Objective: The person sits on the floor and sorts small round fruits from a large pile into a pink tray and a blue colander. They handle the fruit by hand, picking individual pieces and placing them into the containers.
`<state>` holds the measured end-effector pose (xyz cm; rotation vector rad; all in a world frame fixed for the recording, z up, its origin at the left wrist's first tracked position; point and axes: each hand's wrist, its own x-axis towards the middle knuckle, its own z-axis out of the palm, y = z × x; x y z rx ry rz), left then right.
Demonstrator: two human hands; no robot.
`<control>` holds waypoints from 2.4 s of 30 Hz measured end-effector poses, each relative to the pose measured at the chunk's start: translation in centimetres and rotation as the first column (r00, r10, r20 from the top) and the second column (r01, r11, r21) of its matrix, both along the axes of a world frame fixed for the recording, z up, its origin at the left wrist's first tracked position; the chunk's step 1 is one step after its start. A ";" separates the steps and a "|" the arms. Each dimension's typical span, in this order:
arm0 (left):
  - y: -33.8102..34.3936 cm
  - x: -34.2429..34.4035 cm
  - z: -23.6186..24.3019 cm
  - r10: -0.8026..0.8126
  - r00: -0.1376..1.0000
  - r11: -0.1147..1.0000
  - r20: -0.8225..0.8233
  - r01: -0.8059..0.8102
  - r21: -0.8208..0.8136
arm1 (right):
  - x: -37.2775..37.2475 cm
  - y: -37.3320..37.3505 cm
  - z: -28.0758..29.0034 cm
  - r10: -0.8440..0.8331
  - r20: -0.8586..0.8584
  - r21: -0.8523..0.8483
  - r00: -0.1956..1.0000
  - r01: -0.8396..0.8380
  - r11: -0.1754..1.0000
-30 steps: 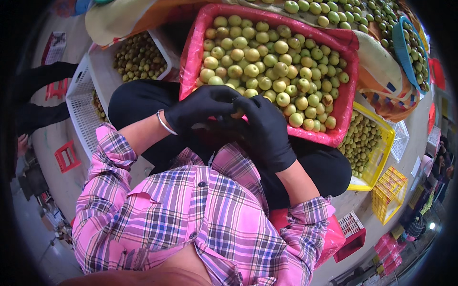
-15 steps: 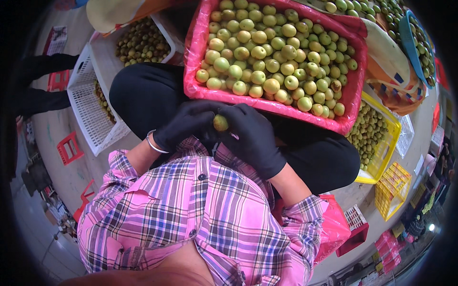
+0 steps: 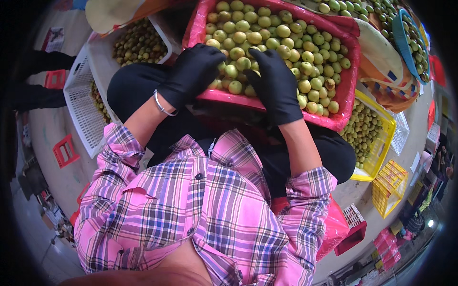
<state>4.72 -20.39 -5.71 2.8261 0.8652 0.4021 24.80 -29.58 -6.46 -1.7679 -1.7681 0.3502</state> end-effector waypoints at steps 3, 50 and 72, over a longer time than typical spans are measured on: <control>0.1 0.3 -0.9 -0.047 0.998 0.988 -0.041 0.052 0.145 | 2.4 -1.4 1.3 -0.079 -0.224 0.128 0.971 0.110 0.986; 0.5 4.7 0.2 -0.124 0.981 0.988 0.146 0.135 -0.071 | 16.8 -0.2 1.1 -0.190 0.069 -0.042 0.979 0.193 0.980; 1.2 11.8 -0.1 -0.251 0.966 0.961 0.064 0.240 0.135 | 9.0 -1.2 1.5 -0.003 0.242 -0.041 0.970 0.013 0.999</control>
